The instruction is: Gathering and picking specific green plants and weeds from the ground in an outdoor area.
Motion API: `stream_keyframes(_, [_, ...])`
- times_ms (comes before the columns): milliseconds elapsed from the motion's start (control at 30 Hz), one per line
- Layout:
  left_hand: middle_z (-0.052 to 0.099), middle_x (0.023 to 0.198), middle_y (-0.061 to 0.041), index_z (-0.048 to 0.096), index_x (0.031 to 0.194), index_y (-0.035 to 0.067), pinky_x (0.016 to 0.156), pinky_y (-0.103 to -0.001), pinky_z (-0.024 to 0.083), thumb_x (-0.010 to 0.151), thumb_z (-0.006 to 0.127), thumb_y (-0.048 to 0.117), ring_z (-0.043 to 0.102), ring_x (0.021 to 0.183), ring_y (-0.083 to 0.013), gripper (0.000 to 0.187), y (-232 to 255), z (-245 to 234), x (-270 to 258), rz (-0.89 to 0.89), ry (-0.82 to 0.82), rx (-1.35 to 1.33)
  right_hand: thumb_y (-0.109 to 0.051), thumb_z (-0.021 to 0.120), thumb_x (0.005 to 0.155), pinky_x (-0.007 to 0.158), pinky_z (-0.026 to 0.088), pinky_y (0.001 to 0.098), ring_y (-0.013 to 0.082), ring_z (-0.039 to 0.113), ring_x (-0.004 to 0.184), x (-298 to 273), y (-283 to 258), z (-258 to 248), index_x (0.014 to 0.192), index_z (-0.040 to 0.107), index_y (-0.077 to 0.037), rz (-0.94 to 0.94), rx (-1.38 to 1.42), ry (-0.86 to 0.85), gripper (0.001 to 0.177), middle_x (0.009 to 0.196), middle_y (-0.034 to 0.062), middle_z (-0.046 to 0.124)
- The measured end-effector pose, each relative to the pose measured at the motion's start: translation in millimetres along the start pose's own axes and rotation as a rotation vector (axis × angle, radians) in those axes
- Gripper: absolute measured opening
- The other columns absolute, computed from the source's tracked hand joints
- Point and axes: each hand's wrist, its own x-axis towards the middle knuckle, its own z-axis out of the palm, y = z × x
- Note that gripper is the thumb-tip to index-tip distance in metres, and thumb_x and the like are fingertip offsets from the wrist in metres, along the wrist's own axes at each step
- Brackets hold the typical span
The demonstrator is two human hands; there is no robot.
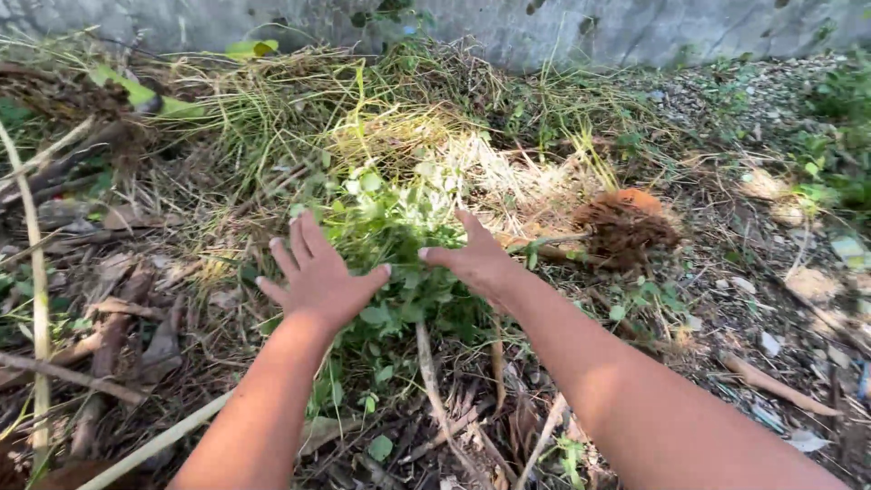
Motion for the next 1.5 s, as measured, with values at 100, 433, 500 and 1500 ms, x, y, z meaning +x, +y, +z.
stream_keyframes(100, [-0.002,0.17,-0.019,-0.007,0.163,0.008,0.113,-0.079,-0.001,0.083,0.063,0.063,-0.007,0.154,-0.0484,0.12,21.3,6.1,1.0,0.144,0.015,-0.043,-0.047,0.082,0.077,0.115,0.035,0.0658,0.0521,0.032,0.147,5.1,8.0,-30.4,0.161,0.034,-0.013,-0.118,-0.179,0.023,0.102,0.161,0.0293,0.03])
stream_keyframes(433, [0.001,0.173,-0.013,0.008,0.165,0.011,0.119,-0.07,-0.006,0.09,0.045,0.066,-0.006,0.157,-0.0403,0.101,125.6,45.8,-3.6,0.347,-0.054,0.02,-0.059,0.071,0.082,0.118,0.039,0.0542,0.0446,0.048,0.139,-49.9,6.8,-169.8,0.153,0.047,-0.014,-0.113,-0.406,0.18,0.088,0.158,0.0229,0.04])
stream_keyframes(500, [0.005,0.172,-0.013,0.012,0.165,0.01,0.119,-0.069,-0.005,0.091,0.044,0.065,-0.004,0.157,-0.0391,0.098,151.1,60.2,-8.6,0.372,-0.053,0.025,-0.059,0.07,0.083,0.119,0.036,0.0545,0.044,0.044,0.143,-58.0,6.9,-195.2,0.154,0.046,-0.014,-0.097,-0.342,0.193,0.088,0.16,0.0233,0.037])
stream_keyframes(1500, [0.004,0.174,-0.004,0.007,0.165,0.017,0.124,-0.064,0.002,0.097,0.021,0.063,0.002,0.159,-0.0346,0.083,549.4,346.5,-70.6,0.542,-0.32,0.185,-0.041,0.063,0.098,0.112,0.041,0.0555,0.0405,0.049,0.139,21.3,163.4,-639.4,0.147,0.055,-0.016,-0.183,-0.212,0.325,0.055,0.153,0.0155,0.05])
